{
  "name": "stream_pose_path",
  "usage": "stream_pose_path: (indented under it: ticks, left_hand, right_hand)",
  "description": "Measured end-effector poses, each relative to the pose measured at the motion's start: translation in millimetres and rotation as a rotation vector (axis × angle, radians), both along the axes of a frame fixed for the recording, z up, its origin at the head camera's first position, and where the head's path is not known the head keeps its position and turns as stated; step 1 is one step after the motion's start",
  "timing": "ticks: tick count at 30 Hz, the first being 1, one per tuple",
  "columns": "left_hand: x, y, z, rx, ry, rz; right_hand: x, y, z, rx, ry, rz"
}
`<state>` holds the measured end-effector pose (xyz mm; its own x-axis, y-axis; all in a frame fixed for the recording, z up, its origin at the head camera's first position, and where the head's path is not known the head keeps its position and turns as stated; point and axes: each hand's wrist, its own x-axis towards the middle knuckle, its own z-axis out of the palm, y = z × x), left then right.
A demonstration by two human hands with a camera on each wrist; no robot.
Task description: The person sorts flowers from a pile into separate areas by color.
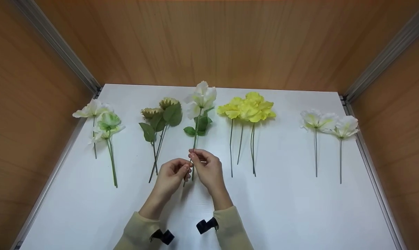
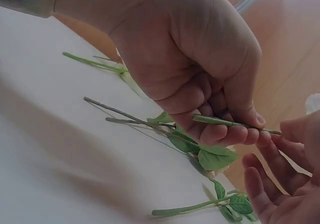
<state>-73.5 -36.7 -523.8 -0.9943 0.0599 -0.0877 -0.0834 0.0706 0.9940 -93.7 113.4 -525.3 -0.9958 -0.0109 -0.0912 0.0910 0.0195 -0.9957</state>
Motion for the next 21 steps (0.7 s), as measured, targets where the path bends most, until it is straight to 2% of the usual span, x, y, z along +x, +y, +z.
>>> stream_pose_path:
  ticks: [7,12,16,21]
  left_hand:
    - [1.4,4.8,-2.1,-0.08,-0.004,-0.003]
    - [0.3,0.1,-2.7,-0.131,-0.014,-0.043]
    - [-2.8,-14.7,-4.7,-0.163,0.004,-0.032]
    - [-13.0,-47.1,-4.6,-0.231,0.008,0.051]
  right_hand:
    - [0.6,6,-1.3,-0.003,0.013,-0.021]
    - [-1.0,15,2.9,-0.032,0.023,-0.044]
    - [-3.9,36,11.2,-0.043,0.022,-0.083]
    - [-8.5,79,21.2,0.023,0.006,-0.147]
